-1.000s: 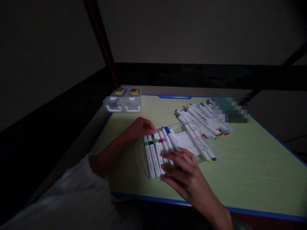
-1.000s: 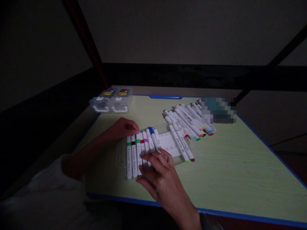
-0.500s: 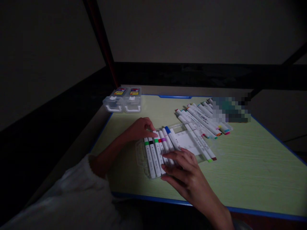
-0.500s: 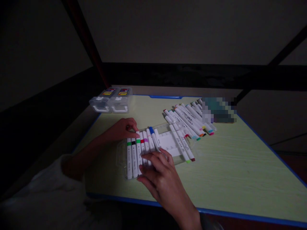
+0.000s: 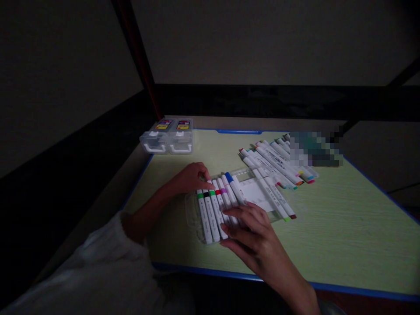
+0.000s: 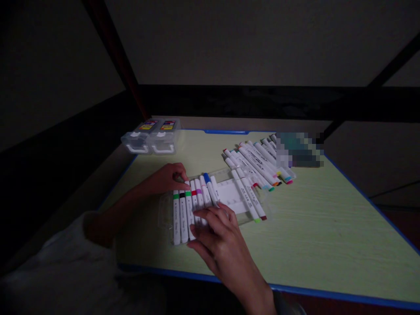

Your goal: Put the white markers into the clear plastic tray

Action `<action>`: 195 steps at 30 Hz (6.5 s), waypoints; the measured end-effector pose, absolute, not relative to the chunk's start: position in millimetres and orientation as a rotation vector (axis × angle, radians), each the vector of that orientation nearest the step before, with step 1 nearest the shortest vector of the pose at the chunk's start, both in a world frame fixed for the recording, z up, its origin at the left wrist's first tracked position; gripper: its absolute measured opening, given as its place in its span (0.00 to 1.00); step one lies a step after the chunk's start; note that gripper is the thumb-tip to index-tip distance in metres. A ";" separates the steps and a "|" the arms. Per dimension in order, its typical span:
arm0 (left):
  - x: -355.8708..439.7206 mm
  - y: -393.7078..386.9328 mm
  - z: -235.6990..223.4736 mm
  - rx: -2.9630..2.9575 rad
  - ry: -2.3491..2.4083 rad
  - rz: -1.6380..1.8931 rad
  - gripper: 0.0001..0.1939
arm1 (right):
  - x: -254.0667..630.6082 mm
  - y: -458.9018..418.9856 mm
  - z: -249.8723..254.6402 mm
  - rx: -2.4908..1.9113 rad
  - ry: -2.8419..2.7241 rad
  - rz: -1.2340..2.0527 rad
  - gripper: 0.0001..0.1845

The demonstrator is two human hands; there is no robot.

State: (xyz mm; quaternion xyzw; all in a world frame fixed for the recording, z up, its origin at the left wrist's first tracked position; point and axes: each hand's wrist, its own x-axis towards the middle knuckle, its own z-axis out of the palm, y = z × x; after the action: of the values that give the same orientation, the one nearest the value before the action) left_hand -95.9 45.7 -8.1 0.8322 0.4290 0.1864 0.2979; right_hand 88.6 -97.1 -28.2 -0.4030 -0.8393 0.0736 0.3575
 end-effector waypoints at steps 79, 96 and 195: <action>-90.4 37.9 -3.9 2.376 0.750 0.537 0.08 | 78.8 -98.3 -26.2 -1.322 -2.066 0.110 0.11; -94.2 40.8 -6.3 2.377 0.725 0.520 0.06 | 78.7 -96.5 -32.5 -1.533 -1.918 0.068 0.16; -86.0 38.5 -12.7 2.224 1.085 0.618 0.06 | 88.4 -104.1 -35.0 -1.327 -2.088 0.164 0.19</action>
State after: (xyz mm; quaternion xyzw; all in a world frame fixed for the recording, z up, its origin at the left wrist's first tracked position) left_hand -86.0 38.5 -12.7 0.8342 0.4070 0.2317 0.2911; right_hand 88.4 -104.1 -35.0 -0.5060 -0.7963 0.0627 0.3253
